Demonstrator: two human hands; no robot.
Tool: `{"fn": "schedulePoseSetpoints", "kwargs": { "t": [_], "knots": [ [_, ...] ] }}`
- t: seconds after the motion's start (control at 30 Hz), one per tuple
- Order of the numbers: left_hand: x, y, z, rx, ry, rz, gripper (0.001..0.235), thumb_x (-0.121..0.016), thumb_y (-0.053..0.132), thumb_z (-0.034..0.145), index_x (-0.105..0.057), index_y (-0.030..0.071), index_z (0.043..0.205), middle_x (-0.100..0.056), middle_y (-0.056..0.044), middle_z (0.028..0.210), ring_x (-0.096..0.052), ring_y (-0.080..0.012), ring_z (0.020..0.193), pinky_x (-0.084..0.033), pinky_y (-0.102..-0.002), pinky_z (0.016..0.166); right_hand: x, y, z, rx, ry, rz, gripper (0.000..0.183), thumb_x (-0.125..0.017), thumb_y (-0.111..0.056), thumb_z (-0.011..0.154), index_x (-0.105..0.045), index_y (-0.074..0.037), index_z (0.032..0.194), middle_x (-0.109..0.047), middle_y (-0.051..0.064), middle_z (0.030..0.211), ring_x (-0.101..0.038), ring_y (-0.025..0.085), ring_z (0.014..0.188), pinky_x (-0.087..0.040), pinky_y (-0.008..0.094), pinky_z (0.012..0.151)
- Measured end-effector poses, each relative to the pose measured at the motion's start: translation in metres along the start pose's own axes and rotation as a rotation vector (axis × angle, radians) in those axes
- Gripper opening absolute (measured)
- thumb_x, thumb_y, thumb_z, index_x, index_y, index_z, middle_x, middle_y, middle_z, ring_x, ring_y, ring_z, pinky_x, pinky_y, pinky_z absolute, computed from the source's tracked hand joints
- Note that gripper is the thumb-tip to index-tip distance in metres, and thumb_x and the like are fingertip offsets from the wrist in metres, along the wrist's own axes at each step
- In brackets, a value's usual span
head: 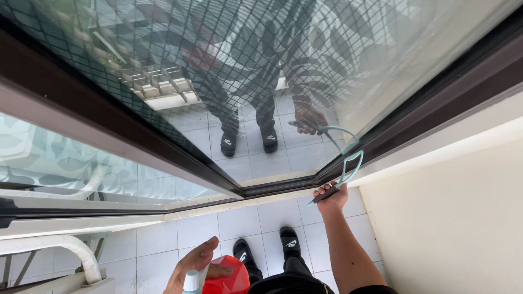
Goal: Clean the glass of a sliding door using a squeegee and spray cleaner.
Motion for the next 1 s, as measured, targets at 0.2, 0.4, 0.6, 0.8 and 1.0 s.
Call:
{"fn": "schedulePoseSetpoints", "kwargs": {
  "t": [0.2,0.4,0.6,0.8,1.0],
  "knots": [
    [0.038,-0.048,0.006,0.403,0.163,-0.346,0.037,-0.061,0.010,0.092,-0.064,-0.006,0.126,-0.072,-0.018,0.134,-0.062,-0.0162,0.131,-0.042,-0.035,0.113,-0.013,0.005,-0.002,-0.007,0.026,0.010,0.049,-0.030,-0.060,0.103,-0.050,-0.020,0.083,-0.043,-0.001,0.064,-0.038,0.018,0.055,-0.032,0.036,0.058],
    [0.043,-0.061,0.003,0.289,0.118,-0.170,0.045,-0.066,0.007,0.092,-0.061,-0.008,0.134,-0.073,-0.025,0.126,-0.065,-0.0212,0.123,-0.042,-0.037,0.113,-0.024,0.016,-0.005,-0.003,-0.015,-0.031,0.054,-0.028,-0.066,0.101,-0.044,-0.021,0.077,-0.041,-0.002,0.062,-0.036,0.018,0.054,-0.031,0.035,0.058],
    [0.026,0.017,-0.002,0.061,0.034,-0.135,0.041,-0.053,0.021,0.104,-0.071,-0.012,0.122,-0.080,-0.029,0.120,-0.056,-0.0223,0.140,-0.028,-0.041,0.126,-0.039,0.043,-0.018,0.028,-0.055,-0.055,0.052,-0.031,-0.066,0.100,-0.039,-0.021,0.074,-0.038,-0.002,0.060,-0.036,0.018,0.054,-0.031,0.036,0.058],
    [0.016,0.094,-0.014,-0.242,0.018,-0.049,0.038,-0.060,0.021,0.103,-0.056,0.002,0.135,-0.074,-0.026,0.128,-0.068,-0.0309,0.128,-0.035,-0.051,0.120,-0.040,0.103,-0.034,-0.015,-0.039,-0.056,0.052,-0.029,-0.067,0.100,-0.043,-0.022,0.078,-0.041,-0.002,0.063,-0.037,0.018,0.054,-0.031,0.037,0.057],
    [0.050,0.045,-0.021,0.094,-0.003,-0.189,0.041,-0.046,0.014,0.104,-0.051,0.001,0.143,-0.074,-0.028,0.120,-0.073,-0.0308,0.124,-0.033,-0.046,0.121,-0.042,0.180,-0.048,-0.098,-0.046,-0.012,0.055,-0.029,-0.070,0.099,-0.044,-0.021,0.080,-0.042,-0.001,0.063,-0.038,0.019,0.052,-0.031,0.037,0.055]
  ]
}}
Point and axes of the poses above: each hand's wrist, its own z-axis towards the middle knuckle, its own x-axis out of the back of the hand, y = z × x, the point moved 4 cm from there along z, towards the middle knuckle
